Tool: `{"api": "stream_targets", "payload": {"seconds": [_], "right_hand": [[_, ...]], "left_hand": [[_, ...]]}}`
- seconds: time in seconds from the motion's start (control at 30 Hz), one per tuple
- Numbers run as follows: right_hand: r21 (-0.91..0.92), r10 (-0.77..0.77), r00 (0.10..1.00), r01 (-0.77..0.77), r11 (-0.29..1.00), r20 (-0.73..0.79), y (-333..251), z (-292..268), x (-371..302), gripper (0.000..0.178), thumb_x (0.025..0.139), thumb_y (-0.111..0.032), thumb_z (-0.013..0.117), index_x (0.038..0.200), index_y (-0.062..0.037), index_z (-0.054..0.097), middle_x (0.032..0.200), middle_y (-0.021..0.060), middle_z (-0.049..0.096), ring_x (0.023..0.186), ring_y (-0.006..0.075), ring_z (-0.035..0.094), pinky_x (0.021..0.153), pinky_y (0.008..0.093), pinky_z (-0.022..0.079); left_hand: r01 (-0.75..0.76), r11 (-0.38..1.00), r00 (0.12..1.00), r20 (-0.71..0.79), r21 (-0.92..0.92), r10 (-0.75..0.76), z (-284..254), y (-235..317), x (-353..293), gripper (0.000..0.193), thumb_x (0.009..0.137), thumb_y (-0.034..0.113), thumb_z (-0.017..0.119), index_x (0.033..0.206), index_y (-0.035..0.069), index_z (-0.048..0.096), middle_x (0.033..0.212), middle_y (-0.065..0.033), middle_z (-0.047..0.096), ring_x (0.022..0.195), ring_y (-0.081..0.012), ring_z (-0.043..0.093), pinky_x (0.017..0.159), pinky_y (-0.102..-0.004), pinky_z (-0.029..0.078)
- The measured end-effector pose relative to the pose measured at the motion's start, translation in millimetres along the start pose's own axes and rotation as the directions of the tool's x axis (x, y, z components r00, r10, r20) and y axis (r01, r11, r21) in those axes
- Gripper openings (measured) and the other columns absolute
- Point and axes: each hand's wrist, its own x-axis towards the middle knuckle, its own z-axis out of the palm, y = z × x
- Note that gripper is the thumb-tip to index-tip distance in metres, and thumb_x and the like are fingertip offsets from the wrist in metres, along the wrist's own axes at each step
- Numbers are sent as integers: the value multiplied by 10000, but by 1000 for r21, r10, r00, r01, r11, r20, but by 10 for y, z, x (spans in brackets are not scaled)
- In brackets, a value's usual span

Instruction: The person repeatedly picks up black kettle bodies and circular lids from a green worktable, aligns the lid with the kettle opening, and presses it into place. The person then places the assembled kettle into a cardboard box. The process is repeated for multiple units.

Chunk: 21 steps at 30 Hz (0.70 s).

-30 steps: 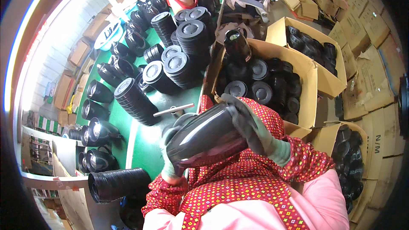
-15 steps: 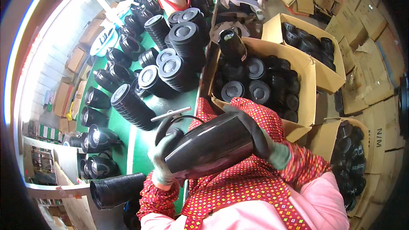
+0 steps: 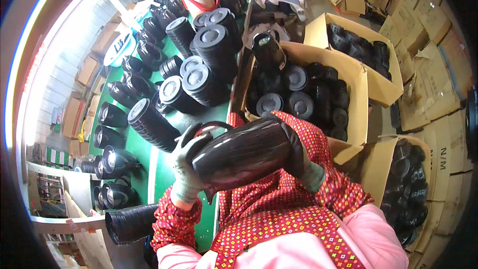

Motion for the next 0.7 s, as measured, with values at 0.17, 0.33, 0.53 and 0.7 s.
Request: {"api": "stream_targets", "payload": {"seconds": [0.17,0.33,0.53,0.7], "right_hand": [[22,266,960,-265,964,-89,416,-395,-77,479,1132,-342,396,1432,-44,621,1394,70,686,1247,194,654,1121,380,495],[-405,379,923,-323,856,65,-432,-935,426,413,1089,-173,482,1454,-18,596,1414,95,664,1268,184,636,1146,370,475],[-917,709,612,-70,-393,-351,-582,-240,1113,727,1053,-639,383,1403,-57,642,1342,187,703,1216,322,684,1087,434,491],[-825,746,648,330,-458,-155,-380,-256,1099,700,1081,-606,307,1208,-70,740,1221,243,728,1131,446,688,1017,492,518]], "left_hand": [[-70,974,990,137,213,41,2,132,-2,500,658,91,913,1127,10,759,1354,-289,656,1168,-428,711,1012,-429,557],[99,991,995,9,90,-100,736,-230,-815,841,655,62,867,1439,69,562,1511,-292,487,1386,-484,524,1126,-472,475],[50,996,756,648,77,-88,526,-279,-651,714,766,187,880,1420,80,614,1372,-218,642,1135,-386,694,983,-431,571],[-10,824,983,157,567,-96,32,-1246,-75,885,726,197,883,1518,80,505,1434,-212,588,1298,-403,585,1120,-477,464]]}}
